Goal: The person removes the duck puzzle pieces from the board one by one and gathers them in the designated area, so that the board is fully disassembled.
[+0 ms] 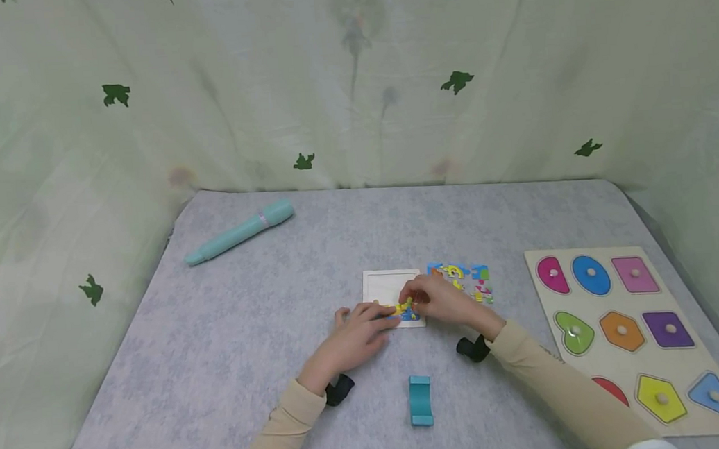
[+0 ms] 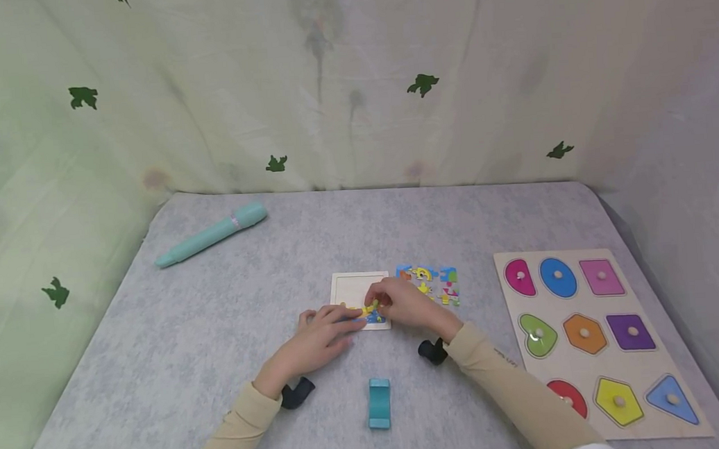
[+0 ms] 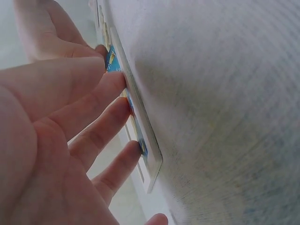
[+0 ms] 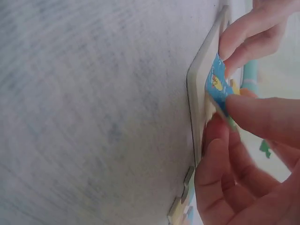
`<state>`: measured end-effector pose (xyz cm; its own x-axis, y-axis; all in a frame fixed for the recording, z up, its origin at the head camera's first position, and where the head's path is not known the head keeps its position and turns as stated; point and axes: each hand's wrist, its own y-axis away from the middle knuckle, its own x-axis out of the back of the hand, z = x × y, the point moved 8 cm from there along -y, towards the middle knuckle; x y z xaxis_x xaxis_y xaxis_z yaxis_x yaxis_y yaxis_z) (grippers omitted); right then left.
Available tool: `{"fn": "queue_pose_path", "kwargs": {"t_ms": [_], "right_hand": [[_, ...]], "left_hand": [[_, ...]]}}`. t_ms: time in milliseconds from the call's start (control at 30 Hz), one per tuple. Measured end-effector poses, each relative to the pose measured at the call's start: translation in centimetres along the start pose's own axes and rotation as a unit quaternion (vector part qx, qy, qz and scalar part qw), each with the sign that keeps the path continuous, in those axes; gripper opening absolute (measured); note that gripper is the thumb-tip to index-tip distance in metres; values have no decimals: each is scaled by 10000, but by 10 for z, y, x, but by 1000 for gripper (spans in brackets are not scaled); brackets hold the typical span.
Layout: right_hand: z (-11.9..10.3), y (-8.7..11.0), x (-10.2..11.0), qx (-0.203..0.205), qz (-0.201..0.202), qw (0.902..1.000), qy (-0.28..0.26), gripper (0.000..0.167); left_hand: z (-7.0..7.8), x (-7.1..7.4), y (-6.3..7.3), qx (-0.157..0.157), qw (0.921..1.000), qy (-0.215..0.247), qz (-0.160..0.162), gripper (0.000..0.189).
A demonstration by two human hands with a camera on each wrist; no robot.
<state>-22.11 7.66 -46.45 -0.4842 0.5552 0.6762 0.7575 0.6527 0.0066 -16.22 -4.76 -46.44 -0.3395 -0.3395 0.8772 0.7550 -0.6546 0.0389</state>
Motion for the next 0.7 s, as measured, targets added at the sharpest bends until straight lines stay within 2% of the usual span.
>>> {"fn": "queue_pose_path", "kwargs": {"t_ms": [133, 333, 533, 700], "right_hand": [[4, 2, 3, 22, -31, 9995, -298, 20], [13, 12, 19, 7, 207, 9985, -509, 18], [27, 27, 34, -333, 105, 9964, -770, 17], [42, 45, 48, -701, 160, 9954, -627, 14]], "left_hand": [[0, 0, 0, 10, 10000, 22, -9, 36], [-1, 0, -1, -29, 10000, 45, 25, 36], [-1, 0, 0, -11, 9999, 114, 39, 36], [-3, -1, 0, 20, 9999, 119, 60, 36]]}}
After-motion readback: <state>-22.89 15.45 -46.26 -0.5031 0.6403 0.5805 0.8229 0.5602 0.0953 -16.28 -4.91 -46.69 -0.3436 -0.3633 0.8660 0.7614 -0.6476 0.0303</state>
